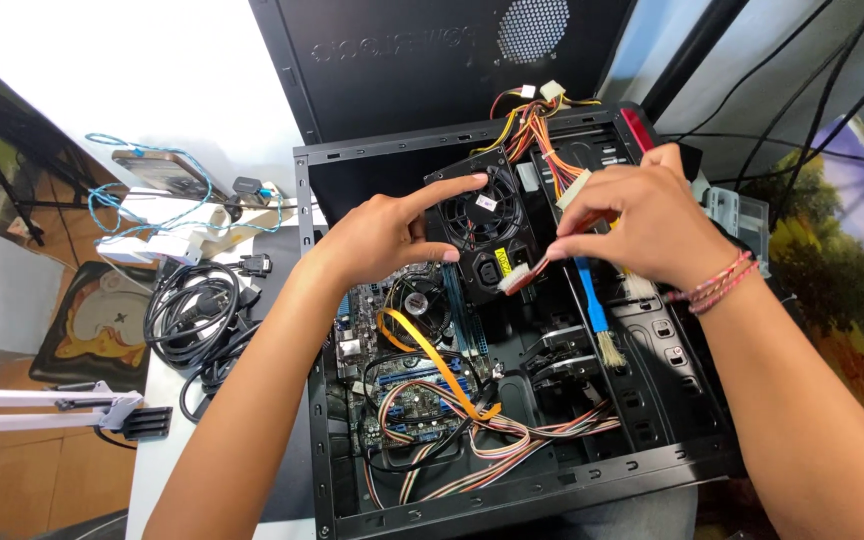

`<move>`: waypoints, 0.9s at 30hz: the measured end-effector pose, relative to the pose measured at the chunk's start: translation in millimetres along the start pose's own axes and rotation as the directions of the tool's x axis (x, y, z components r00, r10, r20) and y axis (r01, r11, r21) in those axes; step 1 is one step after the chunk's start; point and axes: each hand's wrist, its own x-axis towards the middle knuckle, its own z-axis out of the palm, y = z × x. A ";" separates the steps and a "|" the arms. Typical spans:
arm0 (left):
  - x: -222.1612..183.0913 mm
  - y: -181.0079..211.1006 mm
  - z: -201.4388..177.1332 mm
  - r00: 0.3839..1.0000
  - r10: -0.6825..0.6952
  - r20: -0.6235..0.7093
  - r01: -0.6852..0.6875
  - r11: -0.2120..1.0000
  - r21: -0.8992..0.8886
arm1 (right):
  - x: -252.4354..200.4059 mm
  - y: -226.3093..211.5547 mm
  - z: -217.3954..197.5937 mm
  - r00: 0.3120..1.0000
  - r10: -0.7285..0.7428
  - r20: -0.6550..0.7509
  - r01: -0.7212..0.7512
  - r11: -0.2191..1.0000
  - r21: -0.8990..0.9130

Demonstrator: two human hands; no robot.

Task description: Cleaning a power supply and other internal components of a computer using a brush.

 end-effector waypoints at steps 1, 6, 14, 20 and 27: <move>0.1 1.6 -1.6 1.000 -0.001 -0.004 0.001 1.000 -0.001 | 2.2 -6.3 -0.1 1.000 -0.003 0.002 0.003 1.000 -0.002; -1.1 6.8 -3.4 0.999 -0.035 0.009 0.035 0.999 0.034 | 7.7 -24.8 0.3 0.999 0.003 0.047 0.000 0.998 -0.071; 0.0 4.4 -3.3 1.000 -0.020 0.016 0.020 1.000 0.009 | 8.5 -28.7 1.9 1.000 0.010 -0.010 -0.011 0.997 -0.082; 0.2 -0.1 -0.5 1.000 -0.004 0.005 0.004 1.000 -0.021 | 3.2 -23.8 3.6 0.989 -0.029 -0.145 0.010 0.992 -0.129; 0.8 1.7 -0.9 1.000 -0.011 0.006 0.011 1.000 0.006 | 1.0 -21.7 -3.4 0.978 -0.030 -0.207 0.002 0.991 -0.133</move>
